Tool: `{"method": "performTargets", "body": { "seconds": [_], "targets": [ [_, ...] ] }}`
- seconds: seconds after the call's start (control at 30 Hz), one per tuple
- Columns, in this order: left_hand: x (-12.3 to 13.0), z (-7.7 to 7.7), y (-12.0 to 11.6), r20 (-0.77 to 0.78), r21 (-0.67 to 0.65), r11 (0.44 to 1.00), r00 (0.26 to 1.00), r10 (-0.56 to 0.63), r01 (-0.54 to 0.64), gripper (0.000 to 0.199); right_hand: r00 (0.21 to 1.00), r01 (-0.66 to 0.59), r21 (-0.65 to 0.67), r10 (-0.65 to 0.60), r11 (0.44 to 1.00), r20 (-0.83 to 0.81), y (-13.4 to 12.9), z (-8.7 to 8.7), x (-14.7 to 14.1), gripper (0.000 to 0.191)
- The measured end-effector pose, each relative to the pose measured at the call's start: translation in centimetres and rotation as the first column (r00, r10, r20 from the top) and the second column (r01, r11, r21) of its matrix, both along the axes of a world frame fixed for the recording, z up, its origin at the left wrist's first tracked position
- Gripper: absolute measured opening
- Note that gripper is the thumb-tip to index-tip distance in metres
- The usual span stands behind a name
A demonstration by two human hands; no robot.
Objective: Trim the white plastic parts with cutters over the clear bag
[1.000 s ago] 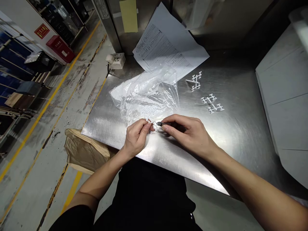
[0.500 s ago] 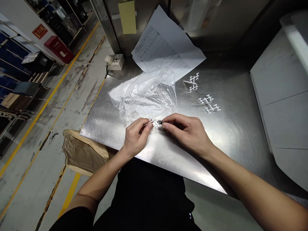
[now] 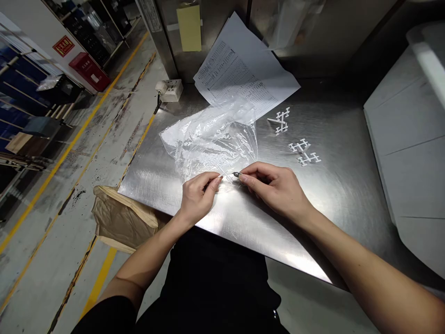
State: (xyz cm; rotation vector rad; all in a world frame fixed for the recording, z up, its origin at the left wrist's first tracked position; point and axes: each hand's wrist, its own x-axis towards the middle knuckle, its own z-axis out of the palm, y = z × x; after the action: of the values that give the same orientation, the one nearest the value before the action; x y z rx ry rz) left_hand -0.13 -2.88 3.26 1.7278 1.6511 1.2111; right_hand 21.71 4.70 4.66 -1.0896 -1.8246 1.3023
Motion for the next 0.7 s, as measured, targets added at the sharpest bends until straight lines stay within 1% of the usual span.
{"method": "performTargets", "body": {
  "seconds": [0.07, 0.17, 0.3, 0.57, 0.7],
  "targets": [
    [0.0, 0.0, 0.0, 0.004, -0.003, 1.000, 1.000, 0.001, -0.001, 0.019, 1.000, -0.006, 0.000, 0.006, 1.000, -0.028, -0.1, 0.3, 0.1, 0.024],
    [0.0, 0.0, 0.0, 0.009, 0.005, 1.000, 1.000, 0.001, -0.001, 0.019, 0.996, -0.050, 0.003, 0.050, 0.999, -0.067, -0.4, 0.9, 0.1, 0.023],
    [0.0, 0.0, 0.0, 0.015, 0.013, 1.000, 1.000, -0.002, 0.002, 0.019, 0.993, -0.103, 0.009, 0.103, 0.995, -0.062, -0.9, 1.2, 0.0, 0.023],
    [0.0, 0.0, 0.0, -0.018, 0.042, 0.999, 1.000, -0.016, 0.017, 0.019, 0.994, -0.104, 0.022, 0.105, 0.994, -0.033, -1.0, 1.1, 0.0, 0.022],
    [0.0, 0.0, -0.1, -0.053, 0.054, 0.998, 0.999, -0.009, 0.012, 0.019, 0.997, -0.072, 0.002, 0.072, 0.997, -0.035, -1.1, 0.9, -0.2, 0.022]
  ]
}}
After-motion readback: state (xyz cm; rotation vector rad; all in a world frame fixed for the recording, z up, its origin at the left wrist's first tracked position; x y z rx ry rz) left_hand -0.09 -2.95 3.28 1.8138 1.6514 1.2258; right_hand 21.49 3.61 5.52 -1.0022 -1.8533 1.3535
